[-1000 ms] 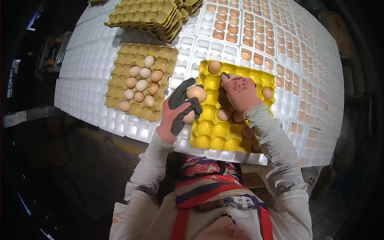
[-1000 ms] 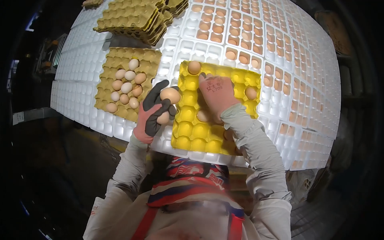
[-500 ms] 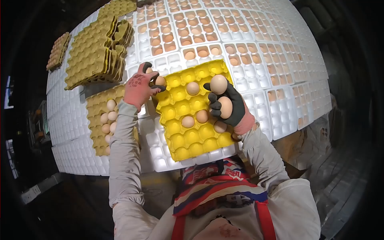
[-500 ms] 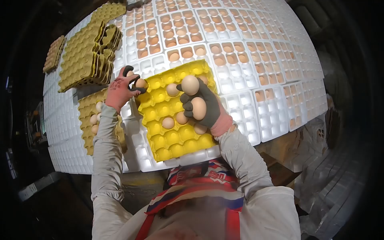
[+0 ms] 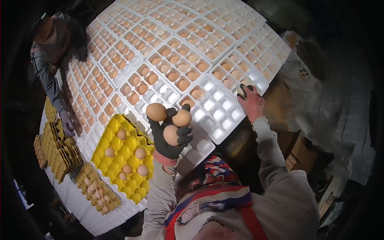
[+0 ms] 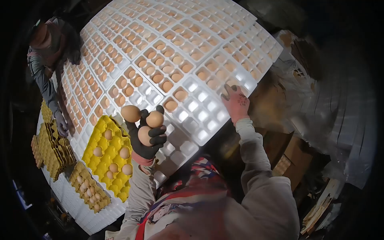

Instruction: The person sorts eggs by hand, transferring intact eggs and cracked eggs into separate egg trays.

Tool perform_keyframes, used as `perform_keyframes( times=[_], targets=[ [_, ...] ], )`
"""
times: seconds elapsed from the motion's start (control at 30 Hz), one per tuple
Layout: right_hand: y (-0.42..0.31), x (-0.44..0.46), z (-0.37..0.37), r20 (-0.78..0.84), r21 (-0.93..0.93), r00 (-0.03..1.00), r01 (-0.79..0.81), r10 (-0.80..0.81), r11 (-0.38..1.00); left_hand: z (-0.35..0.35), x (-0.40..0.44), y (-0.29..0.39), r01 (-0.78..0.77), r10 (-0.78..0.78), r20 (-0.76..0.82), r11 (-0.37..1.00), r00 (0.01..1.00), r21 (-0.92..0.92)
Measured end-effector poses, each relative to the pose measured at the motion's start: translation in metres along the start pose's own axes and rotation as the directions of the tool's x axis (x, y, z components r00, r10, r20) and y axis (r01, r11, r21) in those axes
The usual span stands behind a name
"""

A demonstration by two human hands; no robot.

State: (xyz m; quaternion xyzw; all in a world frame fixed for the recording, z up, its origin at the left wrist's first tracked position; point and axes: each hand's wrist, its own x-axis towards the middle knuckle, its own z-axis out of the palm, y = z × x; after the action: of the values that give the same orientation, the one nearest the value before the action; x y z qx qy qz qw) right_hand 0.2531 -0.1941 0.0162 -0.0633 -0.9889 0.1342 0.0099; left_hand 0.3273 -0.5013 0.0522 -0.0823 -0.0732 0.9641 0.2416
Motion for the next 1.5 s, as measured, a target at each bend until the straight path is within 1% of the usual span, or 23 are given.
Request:
perform_keyframes(
  times=[0.1, 0.13, 0.2, 0.23, 0.3, 0.37, 0.47, 0.53, 0.6, 0.67, 0.7, 0.73, 0.77, 0.8, 0.83, 0.97, 1.1, 1.2, 1.3, 1.33, 1.37, 1.4, 1.5],
  targets=[
    [0.029, 0.024, 0.008, -0.189, 0.187, 0.980, 0.102, -0.066, 0.977, -0.004, 0.075, -0.041, 0.096, -0.092, -0.140, 0.995, 0.986, 0.020],
    [0.042, 0.034, 0.001, -0.158, 0.436, 0.987, 0.032, 0.042, 0.900, -0.002, 0.093, -0.051, 0.101, -0.084, -0.205, 0.992, 0.975, 0.077],
    [0.079, 0.058, 0.016, -0.230, 0.906, 0.924, 0.087, 0.307, 0.415, -0.011, 0.120, -0.062, 0.148, -0.130, -0.140, 0.980, 0.982, 0.130],
    [0.096, 0.068, 0.022, -0.202, 0.953, 0.896, 0.087, 0.394, 0.292, -0.012, 0.131, -0.068, 0.150, -0.124, -0.192, 0.981, 0.973, 0.125],
    [0.115, 0.086, 0.031, -0.329, 0.762, 0.923, 0.135, 0.199, 0.633, -0.007, 0.150, -0.081, 0.135, -0.095, -0.286, 0.983, 0.954, 0.124],
    [0.127, 0.089, 0.047, -0.382, 0.478, 0.924, 0.192, 0.007, 0.857, -0.010, 0.163, -0.086, 0.152, -0.097, -0.293, 0.973, 0.951, 0.173],
    [0.119, 0.063, 0.026, -0.408, 0.685, 0.900, 0.190, 0.154, 0.703, -0.016, 0.166, -0.077, 0.136, -0.084, -0.296, 0.977, 0.952, 0.162],
    [0.115, 0.042, 0.008, -0.240, 0.896, 0.927, 0.096, 0.290, 0.433, -0.016, 0.158, -0.069, 0.092, -0.046, -0.309, 0.986, 0.950, 0.139],
    [0.121, 0.017, 0.015, -0.118, 0.951, 0.931, 0.007, 0.344, 0.308, -0.020, 0.150, -0.057, 0.058, 0.034, -0.401, 0.975, 0.916, 0.214],
    [0.113, -0.003, 0.009, -0.079, 0.926, 0.935, -0.060, 0.346, 0.372, -0.020, 0.145, -0.043, 0.076, 0.288, -0.392, 0.715, 0.874, 0.695],
    [0.112, -0.012, 0.004, -0.066, 0.906, 0.932, -0.094, 0.357, 0.413, -0.008, 0.141, -0.038, 0.211, 0.561, -0.324, 0.258, 0.762, 0.943],
    [0.115, -0.022, 0.006, -0.046, 0.882, 0.937, -0.124, 0.346, 0.454, -0.036, 0.144, -0.028, 0.086, 0.712, -0.069, 0.012, 0.699, 0.996],
    [0.113, -0.030, 0.008, -0.026, 0.855, 0.942, -0.152, 0.335, 0.495, -0.040, 0.147, -0.022, 0.242, 0.703, 0.180, -0.457, 0.688, 0.856],
    [0.113, -0.033, 0.009, -0.009, 0.826, 0.947, -0.174, 0.322, 0.536, -0.043, 0.150, -0.018, 0.365, 0.574, 0.398, -0.793, 0.715, 0.488],
    [0.111, -0.037, 0.008, -0.025, 0.824, 0.966, -0.126, 0.258, 0.552, -0.047, 0.155, -0.017, 0.421, 0.580, 0.322, -0.791, 0.748, 0.444],
    [0.092, -0.038, -0.002, 0.069, 0.883, 0.987, -0.128, 0.144, 0.451, -0.035, 0.168, -0.032, 0.367, 0.434, 0.403, -0.900, 0.805, 0.236],
    [0.089, -0.039, 0.000, 0.056, 0.888, 0.991, -0.104, 0.121, 0.447, -0.041, 0.155, -0.060, 0.044, 0.284, 0.403, -0.859, 0.870, 0.509],
    [0.083, -0.040, -0.006, 0.100, 0.898, 0.986, -0.146, 0.130, 0.415, -0.065, 0.156, -0.079, 0.271, 0.358, 0.130, -0.858, 0.925, 0.437],
    [0.106, -0.044, 0.013, 0.060, 0.859, 0.996, -0.082, 0.061, 0.505, -0.063, 0.154, -0.097, 0.186, 0.472, 0.297, -0.737, 0.830, 0.650],
    [0.086, -0.039, -0.005, 0.039, 0.940, 0.999, -0.032, -0.016, 0.339, -0.054, 0.152, -0.109, 0.085, 0.482, 0.331, -0.657, 0.811, 0.749],
    [0.095, -0.040, 0.003, 0.116, 0.925, 0.993, -0.115, 0.019, 0.362, -0.070, 0.151, -0.119, 0.018, 0.458, 0.393, -0.669, 0.798, 0.743],
    [0.108, -0.037, 0.017, 0.037, 0.896, 0.999, -0.024, -0.021, 0.444, -0.077, 0.154, -0.129, -0.033, 0.405, 0.398, -0.667, 0.823, 0.745],
    [0.082, -0.028, -0.001, -0.001, 0.816, 0.990, 0.084, -0.143, 0.571, -0.110, 0.158, -0.130, -0.102, 0.106, 0.544, -0.936, 0.832, 0.338]
  ],
)
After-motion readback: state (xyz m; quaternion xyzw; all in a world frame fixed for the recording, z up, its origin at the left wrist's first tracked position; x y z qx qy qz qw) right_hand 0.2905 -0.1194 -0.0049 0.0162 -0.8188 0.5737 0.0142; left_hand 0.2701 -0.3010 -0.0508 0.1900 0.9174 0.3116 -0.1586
